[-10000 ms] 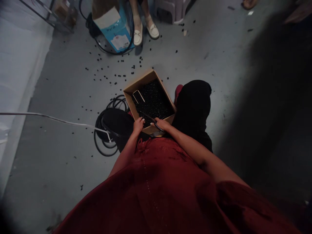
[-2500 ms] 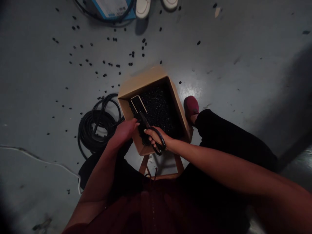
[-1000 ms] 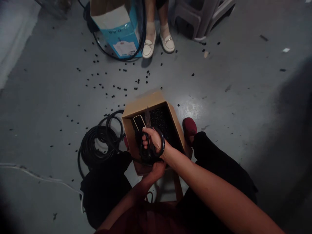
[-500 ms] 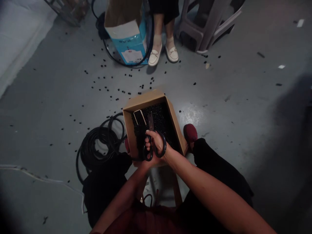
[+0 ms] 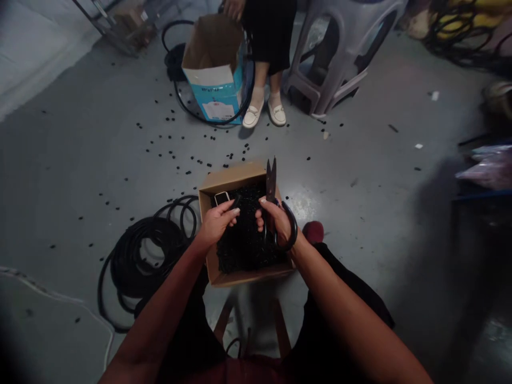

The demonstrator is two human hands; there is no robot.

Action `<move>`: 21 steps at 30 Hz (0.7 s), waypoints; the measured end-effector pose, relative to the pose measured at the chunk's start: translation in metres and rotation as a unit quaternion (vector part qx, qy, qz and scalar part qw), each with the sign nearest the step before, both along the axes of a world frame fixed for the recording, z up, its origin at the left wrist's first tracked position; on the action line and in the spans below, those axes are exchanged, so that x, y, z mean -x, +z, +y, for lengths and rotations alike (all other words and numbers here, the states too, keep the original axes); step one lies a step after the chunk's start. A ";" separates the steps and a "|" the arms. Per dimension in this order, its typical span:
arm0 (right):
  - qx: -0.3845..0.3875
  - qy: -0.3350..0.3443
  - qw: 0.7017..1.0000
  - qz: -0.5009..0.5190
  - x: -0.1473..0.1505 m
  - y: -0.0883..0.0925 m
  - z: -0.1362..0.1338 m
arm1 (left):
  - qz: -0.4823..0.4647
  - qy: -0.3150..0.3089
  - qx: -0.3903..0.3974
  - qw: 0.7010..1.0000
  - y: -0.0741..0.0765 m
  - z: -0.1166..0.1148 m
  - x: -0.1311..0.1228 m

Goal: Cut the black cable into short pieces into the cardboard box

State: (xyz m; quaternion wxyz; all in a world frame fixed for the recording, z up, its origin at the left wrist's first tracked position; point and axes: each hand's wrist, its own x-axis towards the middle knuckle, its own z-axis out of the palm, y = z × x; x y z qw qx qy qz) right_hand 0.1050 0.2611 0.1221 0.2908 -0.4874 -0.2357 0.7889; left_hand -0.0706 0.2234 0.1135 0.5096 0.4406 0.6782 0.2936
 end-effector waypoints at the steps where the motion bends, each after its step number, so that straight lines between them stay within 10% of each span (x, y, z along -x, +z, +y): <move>1: -0.012 -0.013 1.000 -0.006 0.001 -0.003 -0.001 | -0.018 0.001 -0.001 1.000 0.005 0.002 -0.002; 9: -0.073 -0.041 0.996 0.032 0.015 -0.008 -0.006 | 0.012 -0.052 -0.033 0.998 0.035 -0.001 -0.018; 21: -0.130 -0.024 0.990 -0.047 0.029 0.000 -0.011 | 0.124 -0.139 -0.013 0.982 0.020 -0.023 -0.013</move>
